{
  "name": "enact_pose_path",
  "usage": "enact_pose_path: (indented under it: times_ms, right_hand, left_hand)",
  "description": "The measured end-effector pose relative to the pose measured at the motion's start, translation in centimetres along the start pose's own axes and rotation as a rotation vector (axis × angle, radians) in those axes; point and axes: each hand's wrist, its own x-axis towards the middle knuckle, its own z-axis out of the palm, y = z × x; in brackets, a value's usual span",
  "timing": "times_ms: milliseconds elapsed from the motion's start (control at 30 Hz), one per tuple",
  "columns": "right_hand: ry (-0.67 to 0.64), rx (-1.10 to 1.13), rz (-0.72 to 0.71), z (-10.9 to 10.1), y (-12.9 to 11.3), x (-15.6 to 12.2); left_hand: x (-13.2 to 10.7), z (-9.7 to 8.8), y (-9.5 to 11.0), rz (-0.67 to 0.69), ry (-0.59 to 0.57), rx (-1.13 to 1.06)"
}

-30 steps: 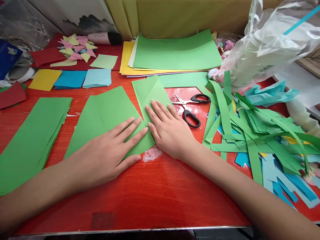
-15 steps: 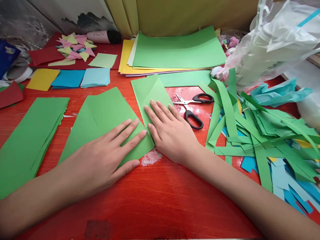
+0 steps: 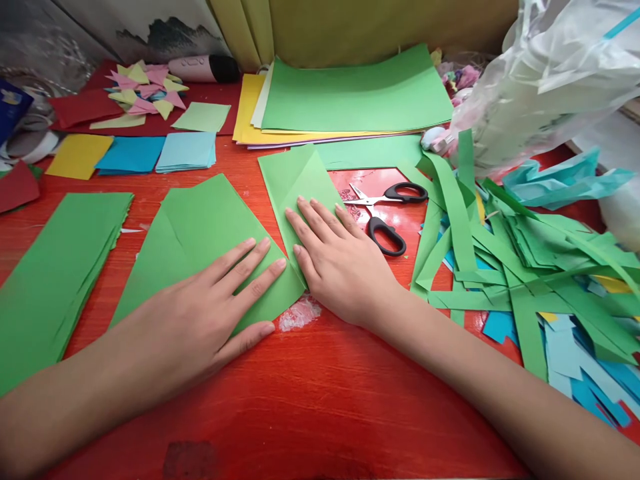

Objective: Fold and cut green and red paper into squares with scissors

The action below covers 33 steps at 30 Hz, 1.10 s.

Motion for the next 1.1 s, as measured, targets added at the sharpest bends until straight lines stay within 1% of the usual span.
enact_pose_path:
  times_ms: [367, 733, 933, 1000, 1100]
  right_hand:
    - [0.005, -0.001, -0.006, 0.1, 0.1, 0.0]
    - [-0.019, -0.047, -0.006, -0.3, -0.2, -0.1]
    - [0.007, -0.045, -0.007, -0.2, -0.2, 0.0]
    - [0.021, -0.034, -0.021, -0.2, -0.2, 0.0]
    - [0.054, 0.028, -0.065, -0.4, 0.0, -0.1]
  left_hand:
    - [0.1, 0.0, 0.3, 0.003, -0.015, 0.060]
    - [-0.2, 0.1, 0.4, 0.016, 0.050, 0.122]
    - [-0.2, 0.2, 0.4, 0.017, 0.078, 0.124]
    - [-0.1, 0.2, 0.0, 0.055, 0.097, 0.115]
    - [0.2, 0.3, -0.7, 0.174, 0.112, 0.095]
